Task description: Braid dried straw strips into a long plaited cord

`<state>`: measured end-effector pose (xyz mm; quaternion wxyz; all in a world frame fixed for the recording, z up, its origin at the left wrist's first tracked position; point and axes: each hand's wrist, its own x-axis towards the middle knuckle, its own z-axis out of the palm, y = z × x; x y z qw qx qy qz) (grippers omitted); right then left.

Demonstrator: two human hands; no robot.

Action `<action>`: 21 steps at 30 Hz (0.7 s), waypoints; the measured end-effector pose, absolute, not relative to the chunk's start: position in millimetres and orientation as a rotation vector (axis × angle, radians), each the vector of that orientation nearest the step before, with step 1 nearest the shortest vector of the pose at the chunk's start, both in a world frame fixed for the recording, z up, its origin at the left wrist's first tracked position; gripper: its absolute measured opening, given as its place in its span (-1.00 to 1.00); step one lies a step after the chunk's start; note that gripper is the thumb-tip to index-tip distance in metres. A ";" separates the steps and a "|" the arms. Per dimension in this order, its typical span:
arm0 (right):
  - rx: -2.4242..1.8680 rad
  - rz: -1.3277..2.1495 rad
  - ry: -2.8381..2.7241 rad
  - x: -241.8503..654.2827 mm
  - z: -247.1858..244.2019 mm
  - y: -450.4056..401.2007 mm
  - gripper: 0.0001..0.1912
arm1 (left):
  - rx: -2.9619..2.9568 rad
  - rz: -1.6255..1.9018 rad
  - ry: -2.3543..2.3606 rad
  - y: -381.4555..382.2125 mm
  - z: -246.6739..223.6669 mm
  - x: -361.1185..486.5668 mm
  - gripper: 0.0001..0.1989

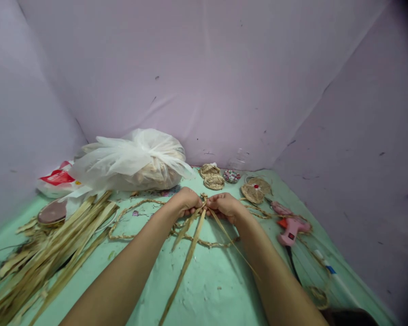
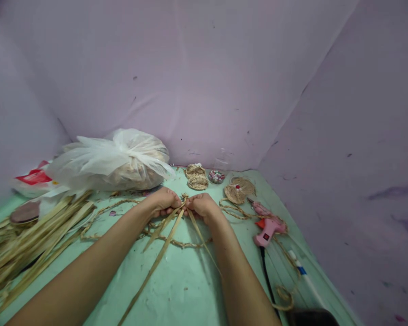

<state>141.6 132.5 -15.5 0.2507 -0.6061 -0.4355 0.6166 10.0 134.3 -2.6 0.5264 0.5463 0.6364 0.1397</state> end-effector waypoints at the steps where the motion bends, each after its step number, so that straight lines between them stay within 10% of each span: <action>1: -1.644 1.679 -1.198 142.1 -15.8 132.7 -0.80 | 1.298 0.340 1.510 134.6 -2.3 9.7 -0.90; 21: -1.648 1.604 -1.239 136.2 -10.3 129.3 -0.77 | 1.485 0.367 1.581 135.3 -7.4 13.3 -0.96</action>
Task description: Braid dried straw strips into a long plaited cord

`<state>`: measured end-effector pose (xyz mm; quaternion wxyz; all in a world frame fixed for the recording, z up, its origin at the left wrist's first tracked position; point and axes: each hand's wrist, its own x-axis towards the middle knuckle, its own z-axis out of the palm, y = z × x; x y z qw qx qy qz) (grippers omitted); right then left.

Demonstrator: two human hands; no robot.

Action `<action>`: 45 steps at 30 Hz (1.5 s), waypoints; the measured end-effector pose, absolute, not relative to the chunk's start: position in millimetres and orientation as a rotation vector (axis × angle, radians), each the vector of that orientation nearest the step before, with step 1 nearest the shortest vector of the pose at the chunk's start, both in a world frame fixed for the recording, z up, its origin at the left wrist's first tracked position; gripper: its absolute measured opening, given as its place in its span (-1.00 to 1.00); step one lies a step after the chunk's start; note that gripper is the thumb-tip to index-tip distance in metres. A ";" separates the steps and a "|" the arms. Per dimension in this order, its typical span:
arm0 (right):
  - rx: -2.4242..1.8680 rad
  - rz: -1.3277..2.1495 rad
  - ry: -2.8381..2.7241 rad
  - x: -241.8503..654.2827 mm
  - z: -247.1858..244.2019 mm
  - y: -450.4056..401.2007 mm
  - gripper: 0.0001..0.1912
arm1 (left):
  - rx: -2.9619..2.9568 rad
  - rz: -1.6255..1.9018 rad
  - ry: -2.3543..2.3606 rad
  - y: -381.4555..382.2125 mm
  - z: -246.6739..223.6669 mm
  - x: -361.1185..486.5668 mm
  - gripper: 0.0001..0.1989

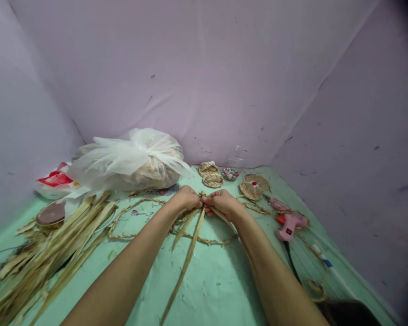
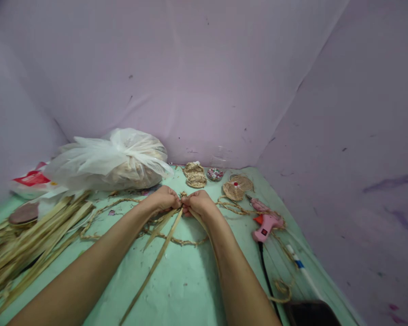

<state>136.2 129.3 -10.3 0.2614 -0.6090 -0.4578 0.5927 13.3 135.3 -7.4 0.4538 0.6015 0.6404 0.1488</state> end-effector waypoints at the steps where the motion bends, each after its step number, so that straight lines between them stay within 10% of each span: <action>1: -1.657 1.596 -1.235 136.0 -10.1 129.3 -0.77 | 1.507 0.369 1.589 135.6 -8.2 13.0 -0.96; 29: -1.629 1.714 -1.174 150.1 -9.1 134.7 -0.87 | 2.348 0.212 1.754 132.9 35.4 -32.4 -0.58; 45: -1.571 1.761 -1.161 151.4 -12.6 137.4 -0.85 | 2.122 0.429 1.728 126.8 36.6 -19.0 -0.83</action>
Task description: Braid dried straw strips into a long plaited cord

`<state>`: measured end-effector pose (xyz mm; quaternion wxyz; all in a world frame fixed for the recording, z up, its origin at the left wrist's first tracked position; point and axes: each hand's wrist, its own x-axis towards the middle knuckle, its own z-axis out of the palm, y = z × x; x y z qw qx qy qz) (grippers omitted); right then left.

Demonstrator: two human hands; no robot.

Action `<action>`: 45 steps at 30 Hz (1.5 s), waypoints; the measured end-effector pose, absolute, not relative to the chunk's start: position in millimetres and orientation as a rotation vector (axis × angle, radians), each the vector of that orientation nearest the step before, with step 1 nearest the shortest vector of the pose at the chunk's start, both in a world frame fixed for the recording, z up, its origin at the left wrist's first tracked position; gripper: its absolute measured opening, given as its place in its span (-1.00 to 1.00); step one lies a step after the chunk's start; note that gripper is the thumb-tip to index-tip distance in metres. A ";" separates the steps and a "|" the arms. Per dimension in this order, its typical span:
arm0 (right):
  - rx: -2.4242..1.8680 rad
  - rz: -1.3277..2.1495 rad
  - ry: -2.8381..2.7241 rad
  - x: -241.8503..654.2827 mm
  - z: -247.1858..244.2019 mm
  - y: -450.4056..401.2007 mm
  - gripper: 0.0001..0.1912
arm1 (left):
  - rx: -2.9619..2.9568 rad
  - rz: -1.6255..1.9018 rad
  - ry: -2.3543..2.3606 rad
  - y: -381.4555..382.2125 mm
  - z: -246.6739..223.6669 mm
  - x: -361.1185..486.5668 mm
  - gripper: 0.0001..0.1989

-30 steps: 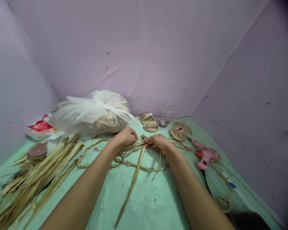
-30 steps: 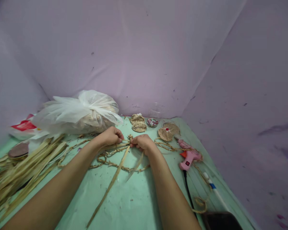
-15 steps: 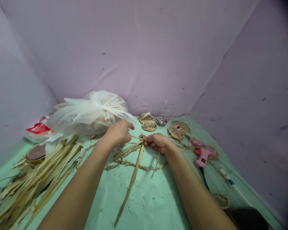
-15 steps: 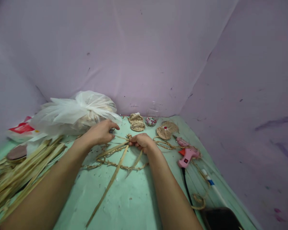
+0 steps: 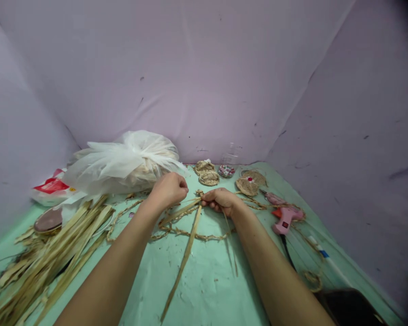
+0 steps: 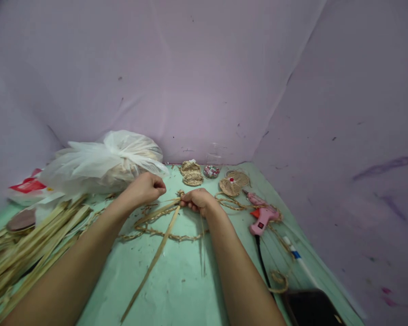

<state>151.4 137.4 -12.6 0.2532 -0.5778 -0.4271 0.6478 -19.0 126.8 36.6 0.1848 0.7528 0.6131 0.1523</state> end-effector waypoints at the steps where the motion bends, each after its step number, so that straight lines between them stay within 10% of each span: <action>1: -1.569 1.767 -1.159 151.5 -13.3 138.0 -0.86 | 2.110 0.396 1.701 124.7 36.1 -15.5 -0.82; 9: -1.575 1.807 -1.172 154.4 -15.4 140.0 -0.83 | 2.177 -0.076 1.813 99.0 28.3 19.6 -0.93; 45: -1.561 1.678 -1.304 156.0 -22.9 141.4 -0.91 | 2.006 0.466 1.546 137.9 -2.3 -1.7 -0.87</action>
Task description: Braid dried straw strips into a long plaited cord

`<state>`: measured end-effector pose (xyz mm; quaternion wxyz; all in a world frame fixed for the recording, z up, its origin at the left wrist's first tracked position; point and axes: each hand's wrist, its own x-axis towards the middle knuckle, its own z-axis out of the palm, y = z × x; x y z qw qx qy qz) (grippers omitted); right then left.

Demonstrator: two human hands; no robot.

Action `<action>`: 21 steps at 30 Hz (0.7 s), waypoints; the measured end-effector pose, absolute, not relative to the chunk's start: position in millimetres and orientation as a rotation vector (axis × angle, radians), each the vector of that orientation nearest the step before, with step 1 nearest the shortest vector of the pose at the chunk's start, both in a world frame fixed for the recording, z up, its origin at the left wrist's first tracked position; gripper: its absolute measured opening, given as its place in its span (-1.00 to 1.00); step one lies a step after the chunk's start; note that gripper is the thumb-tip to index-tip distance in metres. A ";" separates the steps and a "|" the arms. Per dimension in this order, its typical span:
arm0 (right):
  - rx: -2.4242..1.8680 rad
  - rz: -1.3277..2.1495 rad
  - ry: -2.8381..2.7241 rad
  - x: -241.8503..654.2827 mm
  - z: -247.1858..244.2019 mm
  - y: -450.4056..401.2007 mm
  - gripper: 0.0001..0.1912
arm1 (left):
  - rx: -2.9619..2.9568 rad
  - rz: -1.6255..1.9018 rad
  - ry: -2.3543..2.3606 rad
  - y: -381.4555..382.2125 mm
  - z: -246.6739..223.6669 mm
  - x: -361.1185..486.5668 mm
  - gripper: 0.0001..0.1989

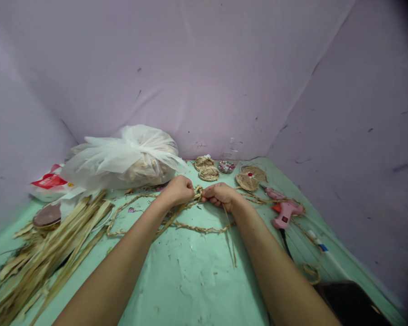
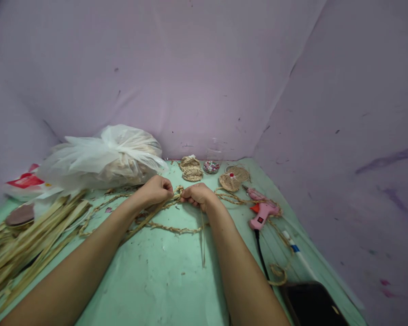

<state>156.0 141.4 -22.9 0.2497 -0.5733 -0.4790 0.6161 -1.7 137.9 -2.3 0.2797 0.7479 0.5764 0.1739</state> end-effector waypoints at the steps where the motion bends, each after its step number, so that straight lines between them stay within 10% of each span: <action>1: -1.554 1.680 -1.303 156.0 -23.2 141.5 -0.91 | 1.984 0.454 1.519 138.7 -4.0 -1.0 -0.87; 21: -1.540 1.669 -1.309 155.3 -22.5 139.7 -0.92 | 1.611 0.545 1.646 144.9 -25.5 14.9 -0.96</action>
